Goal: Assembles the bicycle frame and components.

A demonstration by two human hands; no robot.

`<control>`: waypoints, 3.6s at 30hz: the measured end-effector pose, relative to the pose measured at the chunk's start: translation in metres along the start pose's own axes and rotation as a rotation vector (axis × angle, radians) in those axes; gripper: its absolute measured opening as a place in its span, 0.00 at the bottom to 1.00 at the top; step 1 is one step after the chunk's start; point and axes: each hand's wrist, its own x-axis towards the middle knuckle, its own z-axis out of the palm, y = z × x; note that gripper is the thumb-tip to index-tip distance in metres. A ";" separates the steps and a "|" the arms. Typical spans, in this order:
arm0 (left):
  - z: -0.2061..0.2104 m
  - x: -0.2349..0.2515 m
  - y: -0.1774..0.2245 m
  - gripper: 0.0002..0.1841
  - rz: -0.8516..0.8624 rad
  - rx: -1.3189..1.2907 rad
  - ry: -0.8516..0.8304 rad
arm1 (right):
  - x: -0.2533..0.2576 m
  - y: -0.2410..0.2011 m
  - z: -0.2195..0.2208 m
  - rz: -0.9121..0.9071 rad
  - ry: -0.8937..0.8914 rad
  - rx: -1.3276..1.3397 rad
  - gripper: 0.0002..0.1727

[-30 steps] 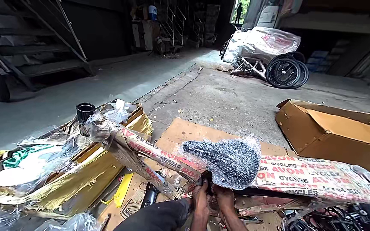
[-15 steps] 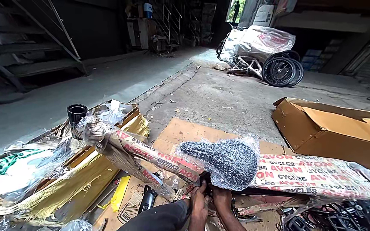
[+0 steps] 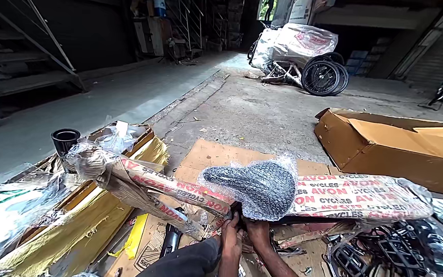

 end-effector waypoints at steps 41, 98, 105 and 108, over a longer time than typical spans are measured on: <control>0.002 -0.006 0.005 0.08 -0.028 0.031 -0.011 | -0.008 -0.010 -0.013 -0.018 -0.125 -0.189 0.36; -0.002 0.001 0.007 0.11 -0.079 0.010 -0.008 | 0.001 -0.022 -0.024 -0.023 -0.315 -0.353 0.32; -0.003 0.003 0.007 0.11 -0.084 0.001 -0.027 | 0.001 -0.013 -0.019 -0.118 -0.281 -0.340 0.32; -0.003 0.005 0.007 0.11 -0.086 -0.017 -0.022 | 0.002 -0.005 -0.017 -0.154 -0.236 -0.319 0.32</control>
